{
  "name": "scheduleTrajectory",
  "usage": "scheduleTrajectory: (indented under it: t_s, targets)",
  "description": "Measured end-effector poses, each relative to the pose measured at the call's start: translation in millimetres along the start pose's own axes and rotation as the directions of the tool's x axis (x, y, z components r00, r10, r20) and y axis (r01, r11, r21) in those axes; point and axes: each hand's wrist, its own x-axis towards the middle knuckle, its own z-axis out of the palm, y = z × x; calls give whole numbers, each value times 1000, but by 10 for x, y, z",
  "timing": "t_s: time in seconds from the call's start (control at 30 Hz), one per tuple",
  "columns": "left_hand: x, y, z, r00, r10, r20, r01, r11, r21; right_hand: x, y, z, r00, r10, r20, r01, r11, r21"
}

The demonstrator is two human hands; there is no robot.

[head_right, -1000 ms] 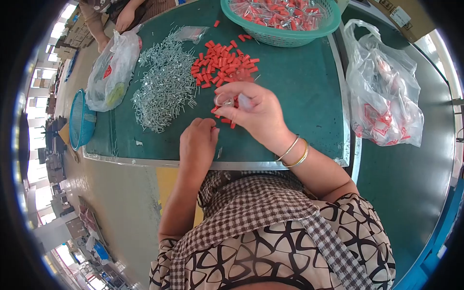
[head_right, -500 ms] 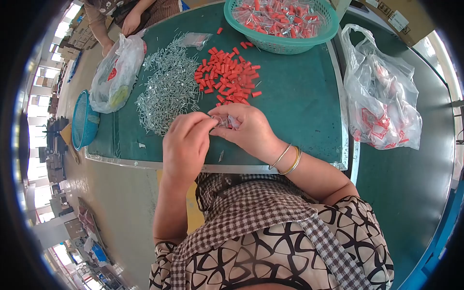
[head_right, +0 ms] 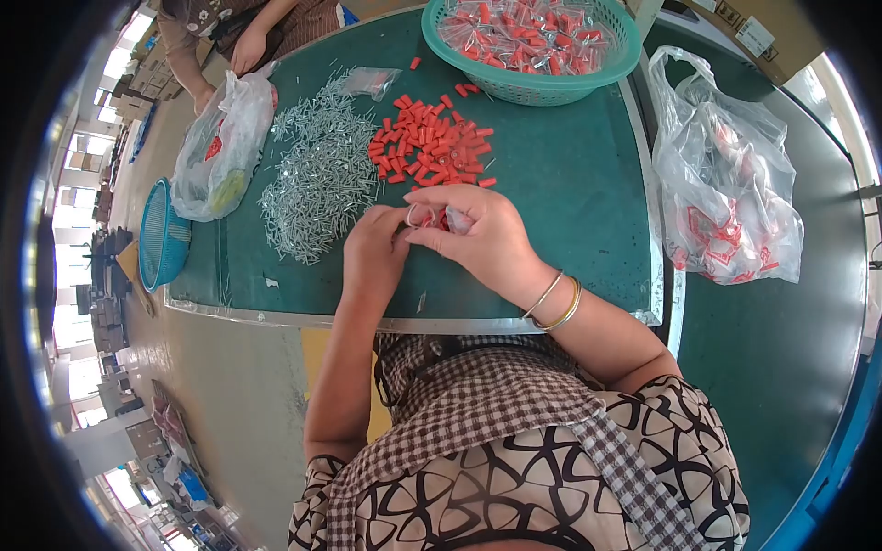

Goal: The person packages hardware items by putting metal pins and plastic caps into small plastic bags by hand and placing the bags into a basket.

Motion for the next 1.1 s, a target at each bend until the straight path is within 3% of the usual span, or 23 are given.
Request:
scheduleTrajectory:
  t_s: [0.17, 0.3, 0.4, 0.43, 0.53, 0.67, 0.77, 0.87, 0.97, 1.07, 1.1]
  targets:
    - [78, 8, 23, 998, 52, 32, -57, 985, 163, 17, 11, -19, 999, 51, -10, -51, 999, 16]
    - [9, 88, -178, 964, -224, -140, 184, 949, -256, 23, -24, -3, 998, 59, 1, -59, 998, -21]
    - [-50, 253, -409, 955, -257, -150, 150, 849, -507, 1, 3, 14, 998, 51, 21, -49, 996, -77]
    - [-29, 351, -501, 973, -119, -196, 23, 901, -433, -4, -29, 21, 998, 61, 32, -58, 994, -89]
    - [10, 459, -496, 982, 37, -185, -117, 889, -442, -11, 87, 36, 999, 22, 32, -18, 991, -134]
    - [4, 369, -443, 976, 64, -208, -151, 887, -436, -22, -21, 35, 995, 86, 49, -76, 983, -169]
    - [-52, 322, -444, 971, 176, -160, -222, 911, -346, -23, -11, 35, 992, 100, 75, -89, 987, -137]
    - [-58, 332, -450, 956, 269, -118, -284, 949, -138, -28, -7, 24, 963, 242, 121, -244, 970, 0]
    - [-69, 269, -396, 929, 347, -128, -349, 937, 5, -30, -24, 30, 949, 245, 198, -282, 941, 186]
    - [-90, 298, -415, 917, 314, -248, -322, 947, 9, -23, 114, 86, 990, -110, 92, 108, 994, 24]
    - [-80, 348, -452, 885, 349, -309, -350, 935, 54, -15, 76, 71, 993, -94, 73, 97, 994, -49]
